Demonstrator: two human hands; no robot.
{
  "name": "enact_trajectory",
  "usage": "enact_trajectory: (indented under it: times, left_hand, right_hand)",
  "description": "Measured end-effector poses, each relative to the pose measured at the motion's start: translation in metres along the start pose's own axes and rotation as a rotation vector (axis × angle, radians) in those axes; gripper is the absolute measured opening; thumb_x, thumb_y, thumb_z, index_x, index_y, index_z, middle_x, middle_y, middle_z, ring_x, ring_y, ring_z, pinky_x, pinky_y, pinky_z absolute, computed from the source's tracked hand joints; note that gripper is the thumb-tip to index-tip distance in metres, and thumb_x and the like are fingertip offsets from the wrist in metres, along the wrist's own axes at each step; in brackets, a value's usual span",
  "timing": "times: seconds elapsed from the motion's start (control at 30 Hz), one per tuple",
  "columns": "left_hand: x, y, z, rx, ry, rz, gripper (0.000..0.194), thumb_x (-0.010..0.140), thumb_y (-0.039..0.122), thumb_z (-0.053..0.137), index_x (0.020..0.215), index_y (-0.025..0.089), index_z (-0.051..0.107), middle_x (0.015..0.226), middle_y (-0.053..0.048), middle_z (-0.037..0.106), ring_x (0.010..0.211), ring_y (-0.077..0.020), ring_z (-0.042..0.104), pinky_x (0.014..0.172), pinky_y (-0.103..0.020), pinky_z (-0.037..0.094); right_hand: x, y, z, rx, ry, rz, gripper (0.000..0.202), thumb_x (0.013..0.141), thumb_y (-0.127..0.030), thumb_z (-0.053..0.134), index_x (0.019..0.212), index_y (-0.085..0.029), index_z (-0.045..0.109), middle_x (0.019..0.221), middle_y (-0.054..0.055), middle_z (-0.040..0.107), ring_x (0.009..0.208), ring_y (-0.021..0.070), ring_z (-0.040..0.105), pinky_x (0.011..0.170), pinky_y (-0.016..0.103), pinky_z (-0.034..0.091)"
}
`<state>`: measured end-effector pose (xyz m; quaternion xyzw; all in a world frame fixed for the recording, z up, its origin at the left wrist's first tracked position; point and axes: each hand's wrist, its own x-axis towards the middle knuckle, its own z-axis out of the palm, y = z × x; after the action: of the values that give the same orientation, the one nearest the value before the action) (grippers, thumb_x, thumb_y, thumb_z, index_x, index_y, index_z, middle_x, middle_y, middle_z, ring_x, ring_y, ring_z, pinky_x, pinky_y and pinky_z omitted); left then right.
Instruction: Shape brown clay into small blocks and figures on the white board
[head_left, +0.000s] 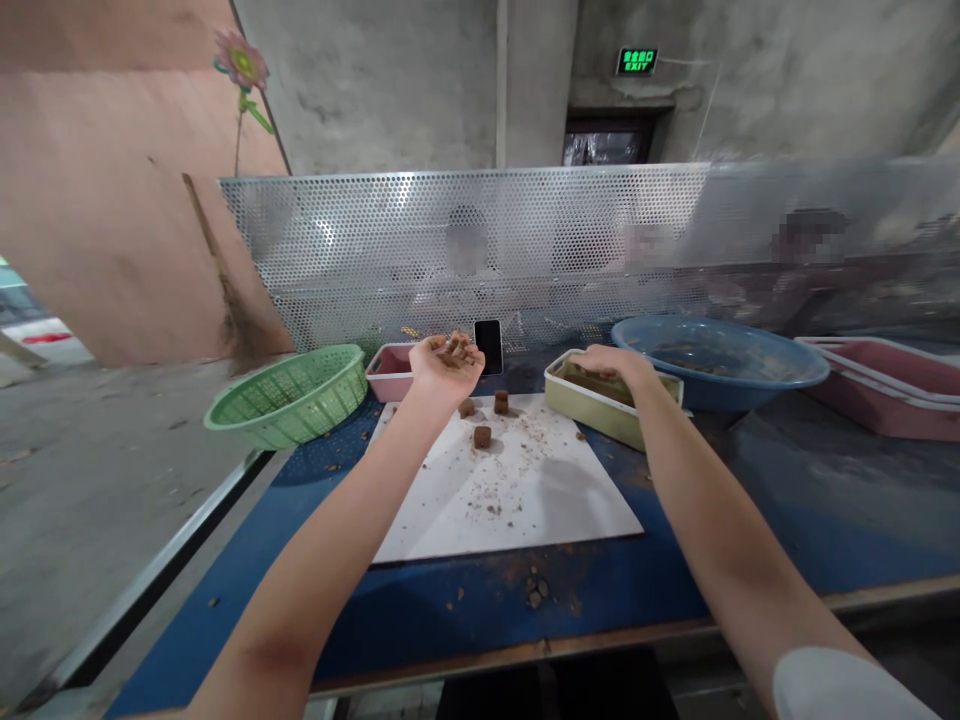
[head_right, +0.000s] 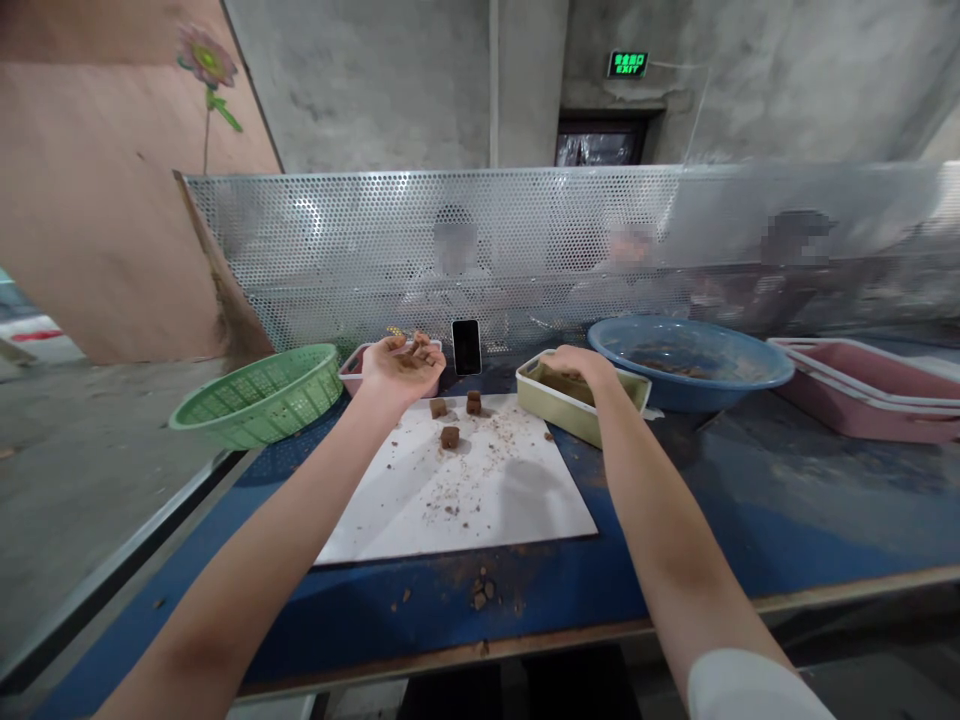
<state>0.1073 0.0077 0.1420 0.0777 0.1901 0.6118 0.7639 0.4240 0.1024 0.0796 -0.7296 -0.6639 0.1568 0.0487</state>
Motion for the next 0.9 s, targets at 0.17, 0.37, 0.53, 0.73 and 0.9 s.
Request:
enact_trajectory:
  times: [0.17,0.37,0.53,0.73,0.9]
  left_hand:
    - [0.002,0.001,-0.001,0.006,-0.011,0.005,0.008,0.088,0.016,0.046,0.087,0.020,0.053,0.066,-0.004,0.056,0.052,-0.0165,0.050,0.051,-0.027,0.041]
    - [0.002,0.003,-0.001,0.002,-0.002,0.018,0.008,0.087,0.015,0.047,0.088,0.019,0.054,0.067,-0.004,0.057,0.052,-0.0161,0.052,0.052,-0.027,0.040]
    - [0.000,0.004,0.001,0.017,-0.004,0.029,0.009,0.089,0.016,0.046,0.084,0.019,0.053,0.065,-0.004,0.056,0.050,-0.0155,0.049,0.051,-0.027,0.039]
    - [-0.002,0.004,0.002,0.029,0.000,0.033,0.008,0.086,0.015,0.047,0.085,0.019,0.053,0.064,-0.004,0.057,0.049,-0.0151,0.048,0.050,-0.026,0.039]
    - [0.001,0.004,0.000,0.033,-0.021,0.032,0.009,0.081,0.013,0.048,0.084,0.019,0.054,0.063,-0.004,0.057,0.048,-0.0153,0.047,0.050,-0.026,0.038]
  right_hand:
    - [0.010,-0.005,0.009,-0.077,0.200,-0.019,0.057,0.106,-0.050,0.044,0.120,-0.004,0.072,0.129,0.030,0.069,0.115,0.0341,0.069,0.088,0.034,0.049]
    - [0.012,-0.009,0.012,-0.074,0.216,-0.084,0.041,0.106,-0.031,0.047,0.110,-0.003,0.076,0.124,0.031,0.072,0.112,0.0321,0.071,0.087,0.030,0.047]
    - [0.008,-0.010,0.014,-0.041,0.236,-0.086,0.035,0.104,-0.026,0.050,0.107,-0.002,0.076,0.111,0.030,0.075,0.107,0.0302,0.071,0.085,0.029,0.046]
    - [0.007,-0.010,0.015,0.048,0.263,-0.084,0.040,0.107,-0.034,0.043,0.104,-0.007,0.072,0.082,0.019,0.075,0.076,0.0264,0.070,0.075,0.032,0.048]
    - [0.010,-0.012,0.010,0.134,0.396,-0.131,0.033,0.107,-0.030,0.044,0.104,-0.010,0.071,0.093,0.018,0.077,0.089,0.0243,0.071,0.082,0.028,0.045]
